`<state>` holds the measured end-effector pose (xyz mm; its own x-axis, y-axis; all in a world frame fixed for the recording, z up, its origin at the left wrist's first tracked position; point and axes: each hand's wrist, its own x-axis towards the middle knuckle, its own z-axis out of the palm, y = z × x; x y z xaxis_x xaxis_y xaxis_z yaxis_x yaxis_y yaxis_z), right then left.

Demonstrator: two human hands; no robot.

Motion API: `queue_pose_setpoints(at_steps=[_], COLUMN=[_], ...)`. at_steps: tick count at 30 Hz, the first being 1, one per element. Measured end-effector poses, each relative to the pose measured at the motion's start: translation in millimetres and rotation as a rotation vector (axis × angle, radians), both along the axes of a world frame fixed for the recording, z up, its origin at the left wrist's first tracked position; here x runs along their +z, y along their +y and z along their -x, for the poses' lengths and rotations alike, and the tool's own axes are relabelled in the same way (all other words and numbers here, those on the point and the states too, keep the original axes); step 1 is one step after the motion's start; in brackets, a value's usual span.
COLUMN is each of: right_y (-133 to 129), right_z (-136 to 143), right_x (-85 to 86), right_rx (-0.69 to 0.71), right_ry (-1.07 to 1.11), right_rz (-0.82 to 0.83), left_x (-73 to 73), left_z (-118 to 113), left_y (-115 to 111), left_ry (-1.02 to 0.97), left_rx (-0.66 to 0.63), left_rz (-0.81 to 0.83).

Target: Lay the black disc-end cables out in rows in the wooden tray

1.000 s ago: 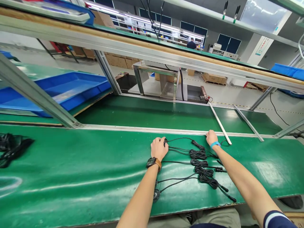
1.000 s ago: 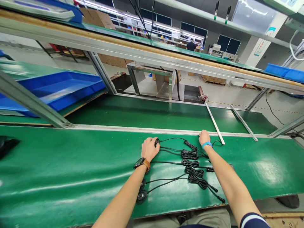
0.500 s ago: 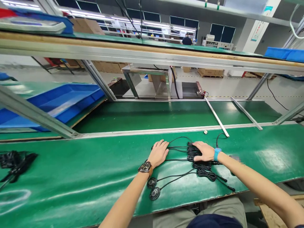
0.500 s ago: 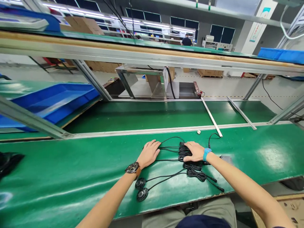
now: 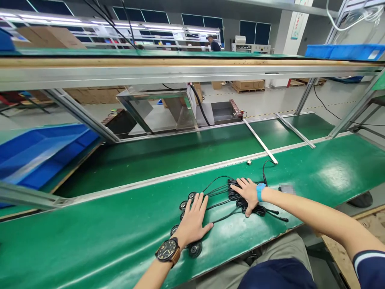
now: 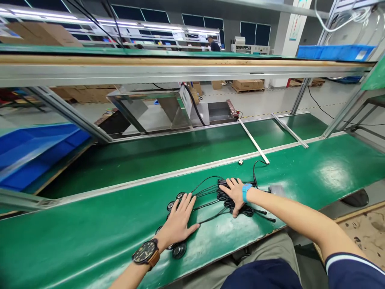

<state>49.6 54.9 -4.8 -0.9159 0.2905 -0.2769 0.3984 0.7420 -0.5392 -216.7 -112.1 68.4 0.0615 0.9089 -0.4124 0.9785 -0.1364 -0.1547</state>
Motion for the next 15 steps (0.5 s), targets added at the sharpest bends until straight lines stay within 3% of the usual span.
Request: queue_pose_setpoints(at_steps=[6,10,15], right_y=[15,3,-10], right_z=[-1,3,11], right_x=[3.1,6.3,13.2], right_rx=[-0.022,-0.058,-0.103], right_ry=[0.003,-0.098,0.036], right_rz=[0.093,0.018,-0.188], left_x=[-11.1,-6.4,10.3], left_z=[11,16,-6], left_y=[23,31,31], left_ry=[0.034,-0.011,0.061], left_rx=[0.107,0.033,-0.11], left_rz=[-0.096,-0.097,-0.113])
